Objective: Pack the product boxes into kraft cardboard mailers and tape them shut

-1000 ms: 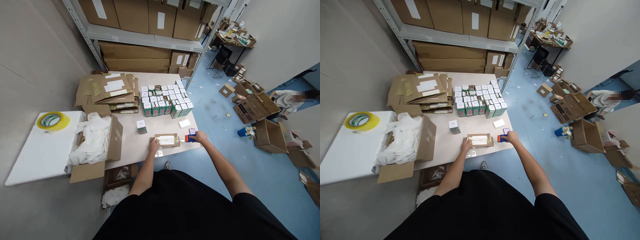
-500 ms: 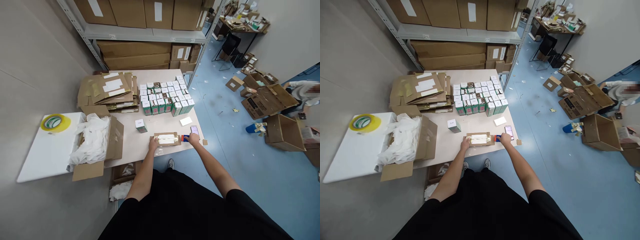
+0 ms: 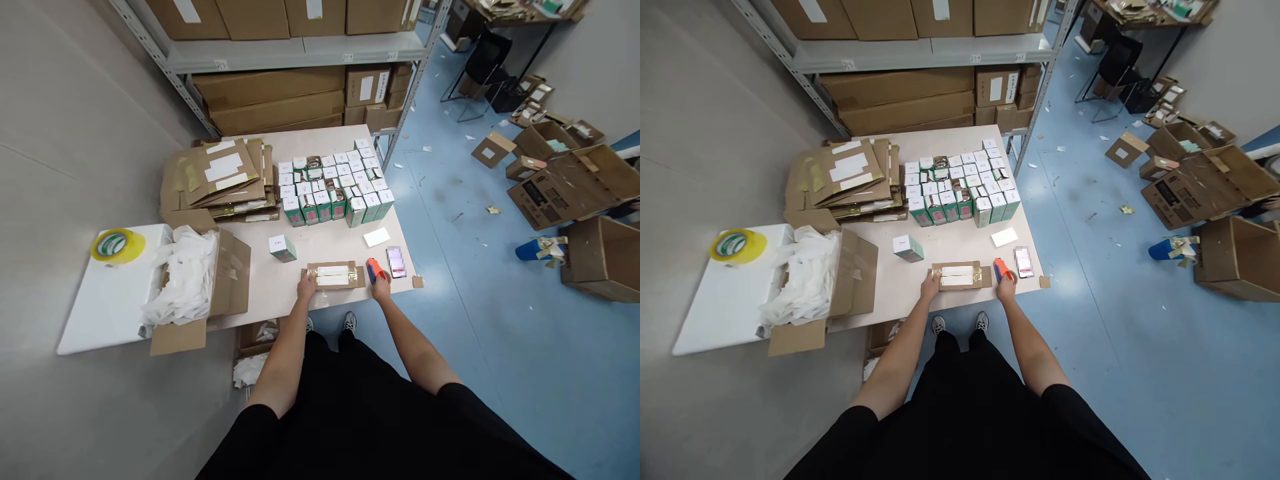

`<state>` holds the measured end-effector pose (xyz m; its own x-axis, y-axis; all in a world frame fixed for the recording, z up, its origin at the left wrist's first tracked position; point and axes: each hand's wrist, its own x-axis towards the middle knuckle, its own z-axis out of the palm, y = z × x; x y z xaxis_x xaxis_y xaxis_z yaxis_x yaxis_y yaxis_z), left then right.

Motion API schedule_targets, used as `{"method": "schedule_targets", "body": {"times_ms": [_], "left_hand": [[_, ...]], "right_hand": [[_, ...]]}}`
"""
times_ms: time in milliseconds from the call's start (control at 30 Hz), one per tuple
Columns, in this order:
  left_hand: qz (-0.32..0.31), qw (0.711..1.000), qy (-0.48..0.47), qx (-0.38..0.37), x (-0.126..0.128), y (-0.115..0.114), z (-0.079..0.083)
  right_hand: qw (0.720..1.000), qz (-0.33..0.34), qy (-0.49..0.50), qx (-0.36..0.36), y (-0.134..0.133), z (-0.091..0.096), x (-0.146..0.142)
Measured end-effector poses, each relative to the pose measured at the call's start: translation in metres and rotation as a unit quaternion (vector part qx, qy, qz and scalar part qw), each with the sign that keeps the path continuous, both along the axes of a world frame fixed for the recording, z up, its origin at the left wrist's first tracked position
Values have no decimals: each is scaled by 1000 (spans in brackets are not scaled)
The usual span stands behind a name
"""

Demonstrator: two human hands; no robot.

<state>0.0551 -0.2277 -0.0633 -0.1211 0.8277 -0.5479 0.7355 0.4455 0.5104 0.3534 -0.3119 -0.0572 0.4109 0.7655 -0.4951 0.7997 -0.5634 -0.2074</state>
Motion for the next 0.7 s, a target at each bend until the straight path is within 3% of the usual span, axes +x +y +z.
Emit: {"method": "schedule_targets", "body": {"times_ms": [133,300,467,700], "left_hand": [[0,1000,7,-15,0,2,0],[2,1000,-2,-22,-1,4,-1],[1,1000,-9,-17,-4,4,-4],[-25,999,-29,-7,-13,6,-7]], "right_hand": [[998,-42,31,44,4,8,-1],[979,-24,194,54,28,18,-38],[982,-82,161,48,46,12,-64],[989,10,141,39,54,18,-44]]}}
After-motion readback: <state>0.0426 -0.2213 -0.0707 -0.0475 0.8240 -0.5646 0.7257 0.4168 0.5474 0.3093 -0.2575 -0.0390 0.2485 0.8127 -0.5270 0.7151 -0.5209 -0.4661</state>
